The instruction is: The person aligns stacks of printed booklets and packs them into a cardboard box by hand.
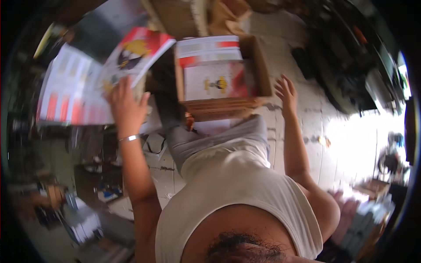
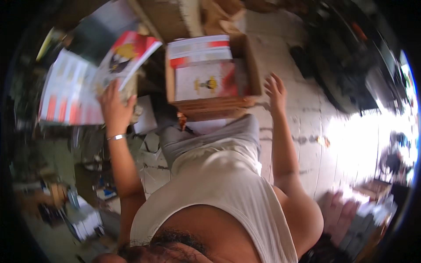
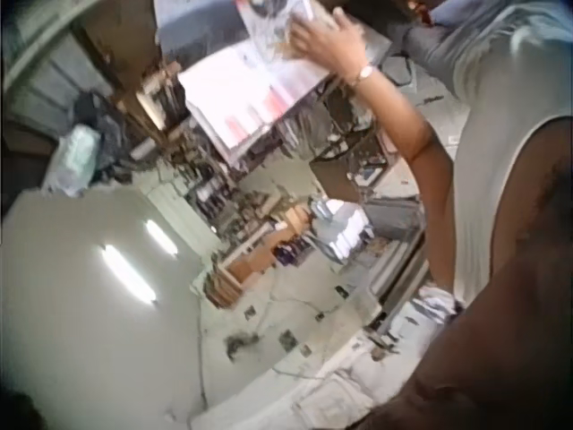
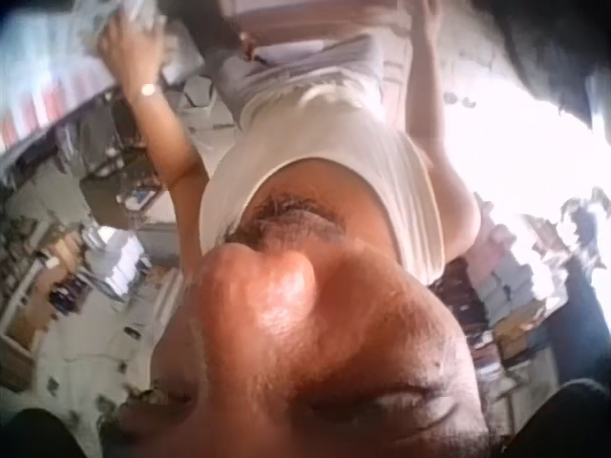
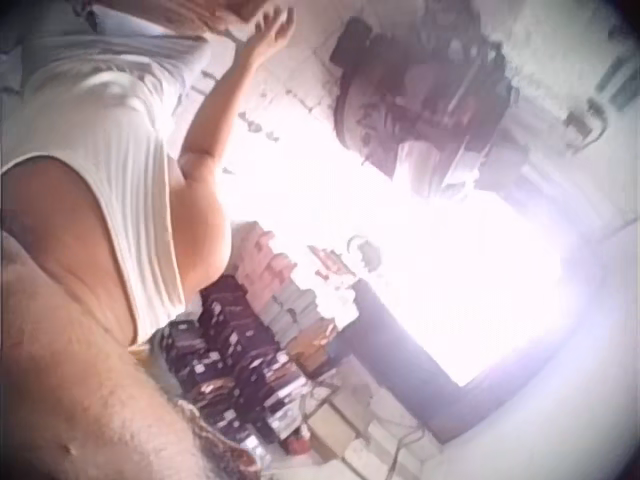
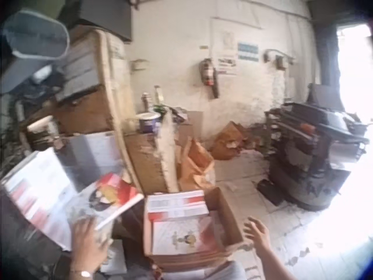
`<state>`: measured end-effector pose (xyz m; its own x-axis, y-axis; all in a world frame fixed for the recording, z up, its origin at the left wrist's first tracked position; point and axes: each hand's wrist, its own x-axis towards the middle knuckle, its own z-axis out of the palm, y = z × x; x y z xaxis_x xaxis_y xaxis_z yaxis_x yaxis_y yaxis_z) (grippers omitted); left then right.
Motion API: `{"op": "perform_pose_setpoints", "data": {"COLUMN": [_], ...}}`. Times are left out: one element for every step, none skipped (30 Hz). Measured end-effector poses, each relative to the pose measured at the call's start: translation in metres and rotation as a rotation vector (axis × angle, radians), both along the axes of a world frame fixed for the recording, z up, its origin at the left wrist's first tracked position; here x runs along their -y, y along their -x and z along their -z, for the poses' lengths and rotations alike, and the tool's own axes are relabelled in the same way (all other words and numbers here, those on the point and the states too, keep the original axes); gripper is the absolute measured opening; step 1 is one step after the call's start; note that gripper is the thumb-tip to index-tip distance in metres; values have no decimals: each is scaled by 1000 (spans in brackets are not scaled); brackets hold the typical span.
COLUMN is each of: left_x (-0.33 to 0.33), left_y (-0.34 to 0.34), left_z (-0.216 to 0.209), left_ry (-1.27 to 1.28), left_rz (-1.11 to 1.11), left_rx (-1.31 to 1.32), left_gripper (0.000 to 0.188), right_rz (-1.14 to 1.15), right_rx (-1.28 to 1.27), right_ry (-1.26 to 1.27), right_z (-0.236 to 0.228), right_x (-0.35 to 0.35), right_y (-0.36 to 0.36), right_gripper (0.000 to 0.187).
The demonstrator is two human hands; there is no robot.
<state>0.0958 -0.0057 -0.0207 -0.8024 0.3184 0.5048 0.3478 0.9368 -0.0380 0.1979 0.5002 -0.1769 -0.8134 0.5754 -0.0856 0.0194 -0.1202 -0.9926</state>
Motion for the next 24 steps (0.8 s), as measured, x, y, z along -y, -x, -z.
{"op": "perform_pose_setpoints", "data": {"left_x": [-3, -5, -4, -4, 3, 7, 9, 11, 12, 12, 12, 10, 10, 12, 14, 14, 12, 11, 11, 11, 9, 6, 5, 4], "left_y": [-7, -15, -26, -34, -41, -47, -52, -58, -64, -69, -77, -84, -93, -98, -100, -105, -111, -120, -124, -131, -138, -145, -149, -153], "left_z": [2, 2, 1, 1, 1, 4, 4, 5, 5, 5, 8, 11, 13, 15, 15, 12, 9, 8, 14, 15, 14, 17, 21, 24], "left_ry": [-59, -118, -151, -148, -150, -154, -155, -170, -182, -182, -188, -194, -199, -189, -181, -189, -169, -149, -152, -148, -132, -117, -117, -115], "left_rz": [15, 31, 35, 24, 24, 33, 10, 27, 52, 54, 35, 21, 34, 51, 73, 99, 117, 125, 176, 217, 247, 261, 274, 276], "left_rx": [-26, -53, -104, -141, -157, -166, -174, -181, -184, -181, -190, -199, -187, -215, -245, -238, -214, -192, -167, -144, -117, -130, -140, -153], "left_gripper": [67, 60, 48, 43, 42, 41, 41, 41, 42, 42, 40, 39, 39, 37, 35, 35, 32, 30, 29, 29, 25, 22, 21, 20], "right_rz": [-3, -21, -53, -96, -150, -193, -213, -232, -331, -417, -517, -609, -710, -800, -867, -931, -923, -923, -956, -998, -1037, -1029, -1000, -979], "right_rx": [24, -5, -2, -18, -78, -134, -195, -202, -241, -274, -227, -179, -156, -136, -122, -113, -68, -23, -51, -79, -63, 21, 47, 75], "right_ry": [-4, 5, -28, -32, -161, -290, -303, -305, -335, -365, -246, -124, 23, 171, 353, 537, 659, 782, 785, 793, 637, 464, 333, 202], "right_z": [1, 4, 2, 8, 19, 24, 10, -2, -14, -26, -36, -47, -57, -66, -72, -78, -85, -89, -87, -85, -80, -86, -84, -83], "right_x": [0, 3, 10, 13, 18, 20, 40, 55, 69, 82, 97, 112, 125, 137, 149, 160, 171, 182, 186, 190, 192, 197, 197, 197], "right_y": [-9, -14, -13, -8, 1, 8, 15, 24, 33, 40, 45, 51, 56, 60, 64, 67, 70, 71, 73, 73, 71, 65, 57, 50], "right_gripper": [49, 49, 49, 49, 49, 49, 48, 48, 49, 50, 54, 57, 61, 65, 66, 67, 68, 68, 69, 71, 66, 63, 63, 63]}}
